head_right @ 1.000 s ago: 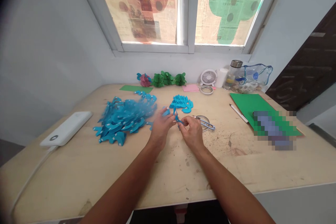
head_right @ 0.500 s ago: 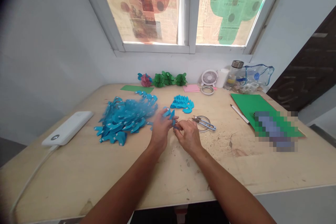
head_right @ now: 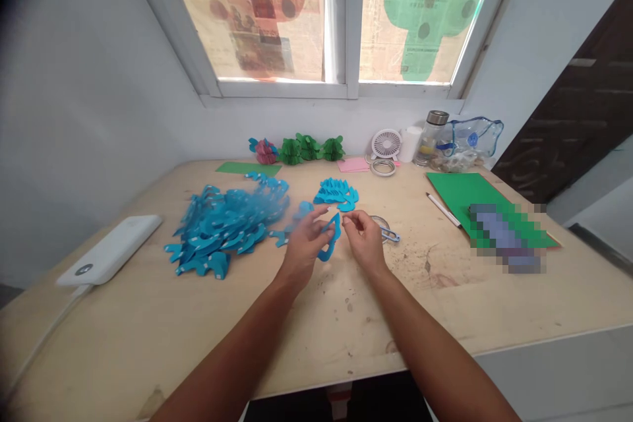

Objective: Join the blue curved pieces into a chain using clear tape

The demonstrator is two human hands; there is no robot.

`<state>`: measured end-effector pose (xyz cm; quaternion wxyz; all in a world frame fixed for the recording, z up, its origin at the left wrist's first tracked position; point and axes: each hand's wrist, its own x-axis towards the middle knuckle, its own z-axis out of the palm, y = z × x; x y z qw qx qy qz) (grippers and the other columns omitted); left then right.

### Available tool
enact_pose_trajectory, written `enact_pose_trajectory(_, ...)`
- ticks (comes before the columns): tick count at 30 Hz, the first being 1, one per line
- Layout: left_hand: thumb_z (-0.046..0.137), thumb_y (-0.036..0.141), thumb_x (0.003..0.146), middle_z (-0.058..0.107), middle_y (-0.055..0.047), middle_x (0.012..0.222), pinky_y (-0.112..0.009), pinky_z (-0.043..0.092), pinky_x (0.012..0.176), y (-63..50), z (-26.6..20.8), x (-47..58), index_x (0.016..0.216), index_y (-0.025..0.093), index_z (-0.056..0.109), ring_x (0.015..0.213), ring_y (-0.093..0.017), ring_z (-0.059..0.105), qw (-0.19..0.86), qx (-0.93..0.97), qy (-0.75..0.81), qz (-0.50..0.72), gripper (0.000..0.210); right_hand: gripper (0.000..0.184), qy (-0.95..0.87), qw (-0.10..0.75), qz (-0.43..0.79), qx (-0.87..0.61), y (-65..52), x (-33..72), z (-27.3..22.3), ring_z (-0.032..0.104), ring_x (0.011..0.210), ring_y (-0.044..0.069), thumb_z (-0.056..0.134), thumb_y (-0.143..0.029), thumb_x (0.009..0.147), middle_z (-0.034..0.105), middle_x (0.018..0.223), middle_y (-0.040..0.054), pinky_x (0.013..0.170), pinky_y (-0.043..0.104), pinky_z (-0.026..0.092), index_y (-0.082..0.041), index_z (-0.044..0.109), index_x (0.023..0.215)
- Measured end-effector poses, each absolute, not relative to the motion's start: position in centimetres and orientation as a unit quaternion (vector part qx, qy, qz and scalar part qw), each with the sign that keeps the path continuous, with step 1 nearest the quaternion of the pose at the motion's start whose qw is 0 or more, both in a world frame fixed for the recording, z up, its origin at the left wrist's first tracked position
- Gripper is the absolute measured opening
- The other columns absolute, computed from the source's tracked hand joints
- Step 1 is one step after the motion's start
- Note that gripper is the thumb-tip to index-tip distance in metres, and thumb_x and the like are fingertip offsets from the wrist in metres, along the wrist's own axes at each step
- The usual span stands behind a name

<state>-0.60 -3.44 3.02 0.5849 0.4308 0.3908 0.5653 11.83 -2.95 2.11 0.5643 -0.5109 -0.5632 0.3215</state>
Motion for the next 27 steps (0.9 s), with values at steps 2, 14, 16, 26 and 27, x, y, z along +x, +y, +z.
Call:
enact_pose_trajectory(2,0.068,0.021,0.061,0.061,0.001,0.066,-0.021,0.040,0.056,-3.7,3.1,-0.4,0.109,0.018,0.058,0.061,-0.010,0.054,0.605,0.444,0.370,0.547,0.049,0.018,-0.516,0.581,0.384,-0.499,-2.6,12.0,1.9,0.057,0.069,0.016,0.055,-0.035,0.073,0.064,0.074,0.0020,0.065,0.027,0.044,-0.018,0.061,0.079)
enact_pose_trajectory(14,0.067,0.022,0.061,0.059,0.001,0.066,-0.020,0.038,0.051,-4.0,2.8,0.1,0.109,0.018,0.059,0.059,-0.010,0.052,0.623,0.473,0.365,0.505,0.048,0.022,-0.404,0.595,0.517,-0.464,-2.7,12.0,2.5,0.049,0.055,0.011,0.068,-0.036,0.061,0.058,0.062,-0.0017,0.054,0.024,0.041,-0.017,0.059,0.067)
enact_pose_trajectory(16,0.066,0.021,0.063,0.058,0.001,0.066,-0.020,0.038,0.050,-3.9,2.5,0.1,0.109,0.019,0.059,0.058,-0.010,0.051,0.605,0.489,0.371,0.507,0.047,0.020,-0.407,0.600,0.505,-0.469,-2.7,11.9,2.5,0.048,0.055,0.010,0.068,-0.035,0.061,0.056,0.061,-0.0024,0.054,0.023,0.039,-0.017,0.058,0.065)
enact_pose_trajectory(26,0.059,0.013,0.063,0.060,0.001,0.066,-0.020,0.040,0.055,-4.3,1.5,0.8,0.117,0.019,0.056,0.059,-0.010,0.053,0.528,0.523,0.412,0.527,0.055,0.018,-0.428,0.615,0.425,-0.508,-2.6,11.6,2.4,0.048,0.057,0.012,0.062,-0.034,0.064,0.054,0.060,-0.0021,0.056,0.024,0.040,-0.018,0.054,0.064)
enact_pose_trajectory(27,0.060,0.014,0.063,0.060,0.001,0.066,-0.021,0.041,0.055,-4.2,1.3,0.7,0.120,0.019,0.054,0.059,-0.011,0.053,0.530,0.513,0.418,0.530,0.058,0.018,-0.422,0.619,0.420,-0.512,-2.6,11.7,2.5,0.048,0.057,0.012,0.062,-0.034,0.064,0.054,0.060,-0.0022,0.056,0.024,0.039,-0.018,0.054,0.064)
